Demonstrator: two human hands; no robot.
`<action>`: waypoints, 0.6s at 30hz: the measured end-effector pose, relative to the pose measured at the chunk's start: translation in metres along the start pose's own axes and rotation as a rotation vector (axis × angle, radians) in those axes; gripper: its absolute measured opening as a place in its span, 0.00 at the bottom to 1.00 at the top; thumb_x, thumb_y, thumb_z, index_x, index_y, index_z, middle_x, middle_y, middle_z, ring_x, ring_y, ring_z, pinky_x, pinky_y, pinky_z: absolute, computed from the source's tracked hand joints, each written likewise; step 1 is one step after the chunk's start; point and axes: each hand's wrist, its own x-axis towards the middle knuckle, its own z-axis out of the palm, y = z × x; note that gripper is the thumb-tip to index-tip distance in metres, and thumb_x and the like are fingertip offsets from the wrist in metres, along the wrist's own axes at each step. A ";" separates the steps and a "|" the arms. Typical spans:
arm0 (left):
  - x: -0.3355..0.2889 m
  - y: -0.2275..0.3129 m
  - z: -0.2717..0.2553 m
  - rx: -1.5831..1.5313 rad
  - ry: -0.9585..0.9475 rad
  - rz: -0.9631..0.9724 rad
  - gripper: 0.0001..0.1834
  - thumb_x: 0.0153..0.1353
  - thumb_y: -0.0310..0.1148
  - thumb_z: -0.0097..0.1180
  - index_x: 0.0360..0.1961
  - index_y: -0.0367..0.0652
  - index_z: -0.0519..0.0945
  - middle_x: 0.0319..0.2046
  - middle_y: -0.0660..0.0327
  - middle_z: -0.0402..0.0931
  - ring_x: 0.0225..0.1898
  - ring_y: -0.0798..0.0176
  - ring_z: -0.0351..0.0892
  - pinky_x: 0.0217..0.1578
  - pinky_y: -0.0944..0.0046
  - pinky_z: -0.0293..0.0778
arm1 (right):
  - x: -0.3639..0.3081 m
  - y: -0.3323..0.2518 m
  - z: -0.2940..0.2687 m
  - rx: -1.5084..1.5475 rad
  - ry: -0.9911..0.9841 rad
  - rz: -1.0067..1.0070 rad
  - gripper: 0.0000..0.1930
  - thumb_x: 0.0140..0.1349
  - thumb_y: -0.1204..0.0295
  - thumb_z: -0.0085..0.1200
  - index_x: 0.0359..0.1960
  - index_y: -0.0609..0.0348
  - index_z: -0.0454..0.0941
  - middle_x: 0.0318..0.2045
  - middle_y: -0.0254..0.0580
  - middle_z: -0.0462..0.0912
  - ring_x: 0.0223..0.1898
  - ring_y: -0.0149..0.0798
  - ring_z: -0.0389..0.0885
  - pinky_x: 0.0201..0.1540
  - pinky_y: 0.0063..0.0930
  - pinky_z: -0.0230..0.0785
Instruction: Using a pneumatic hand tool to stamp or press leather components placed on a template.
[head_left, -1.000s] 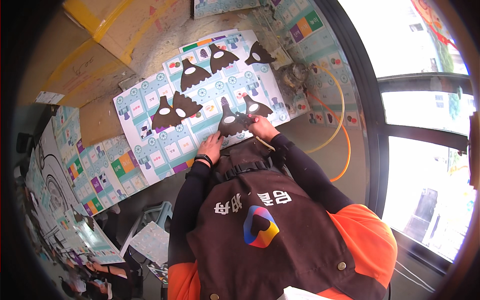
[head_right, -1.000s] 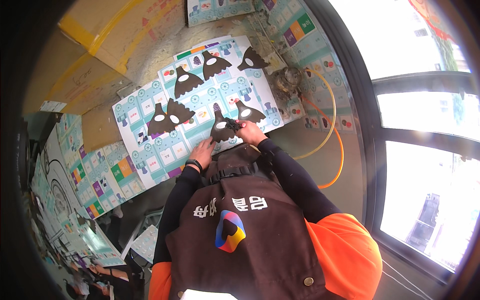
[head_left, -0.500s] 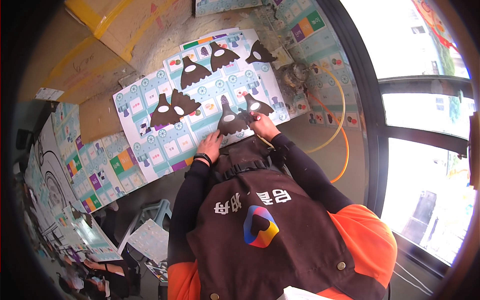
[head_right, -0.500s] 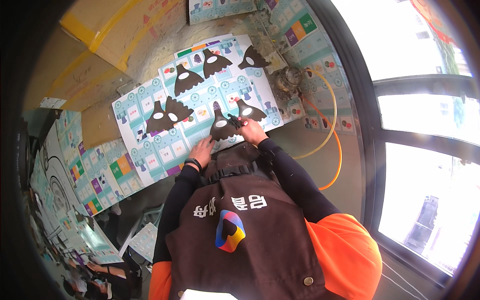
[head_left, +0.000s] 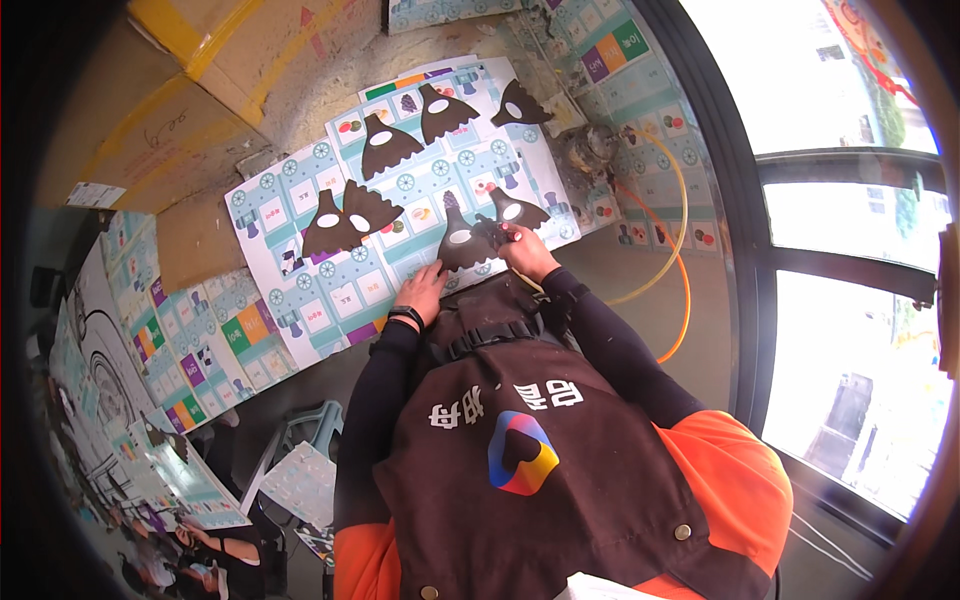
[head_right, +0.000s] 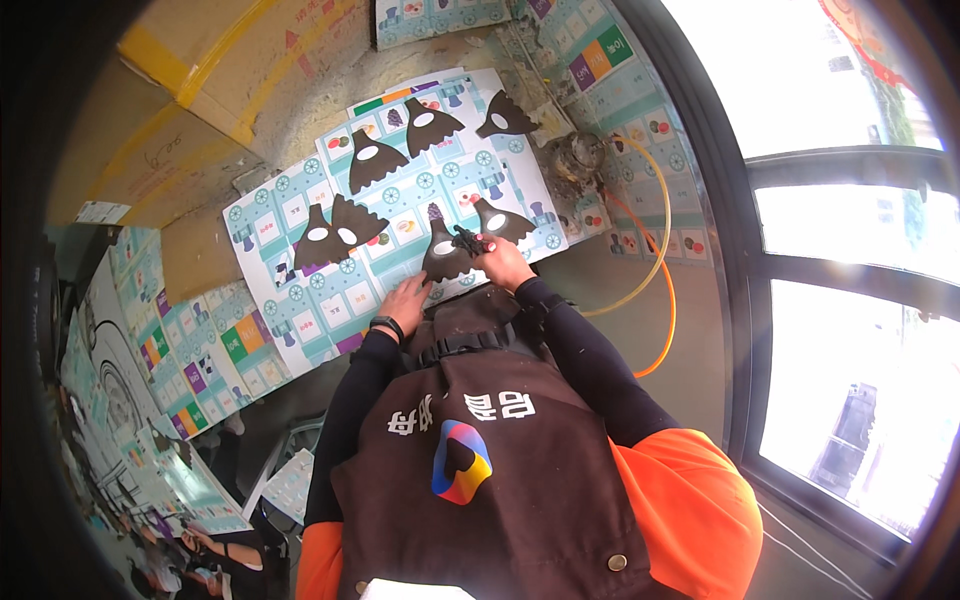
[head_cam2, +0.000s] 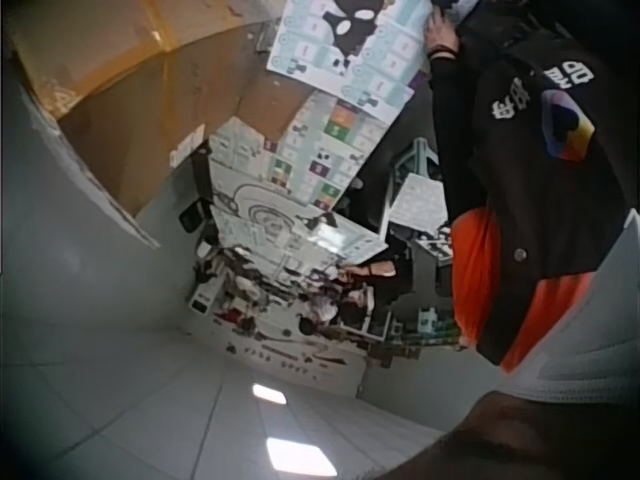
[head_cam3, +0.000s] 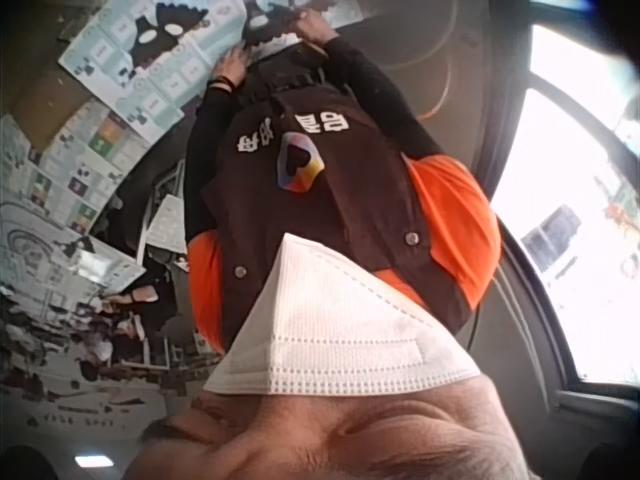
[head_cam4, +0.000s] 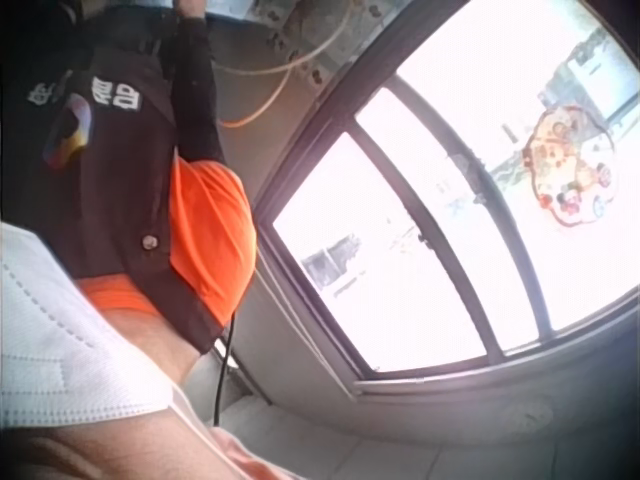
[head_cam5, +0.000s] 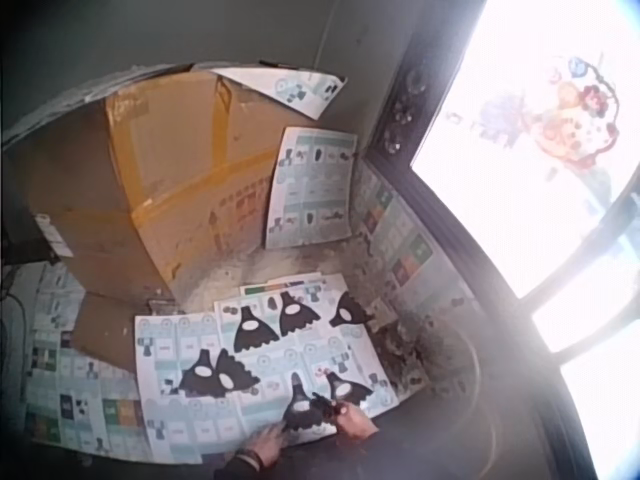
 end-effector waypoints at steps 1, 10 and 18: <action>0.000 0.000 -0.003 -0.001 -0.002 0.005 0.31 0.53 0.24 0.54 0.62 0.47 0.72 0.68 0.58 0.60 0.67 0.53 0.62 0.58 0.51 0.71 | -0.001 -0.001 0.000 0.000 0.004 0.004 0.16 0.52 0.67 0.59 0.40 0.62 0.78 0.33 0.56 0.83 0.37 0.58 0.82 0.42 0.43 0.73; -0.001 -0.014 -0.004 -0.056 -0.047 0.072 0.31 0.52 0.24 0.54 0.61 0.45 0.73 0.69 0.57 0.60 0.68 0.53 0.62 0.60 0.51 0.70 | -0.015 -0.029 0.009 0.029 -0.049 0.079 0.09 0.49 0.76 0.53 0.33 0.65 0.77 0.19 0.40 0.77 0.21 0.36 0.78 0.26 0.31 0.68; 0.005 -0.030 -0.041 -0.286 0.165 0.120 0.26 0.55 0.23 0.53 0.58 0.41 0.74 0.60 0.52 0.70 0.61 0.48 0.69 0.60 0.54 0.69 | -0.016 -0.012 0.009 0.057 0.031 -0.012 0.11 0.52 0.73 0.54 0.37 0.62 0.78 0.25 0.39 0.82 0.29 0.34 0.80 0.29 0.32 0.71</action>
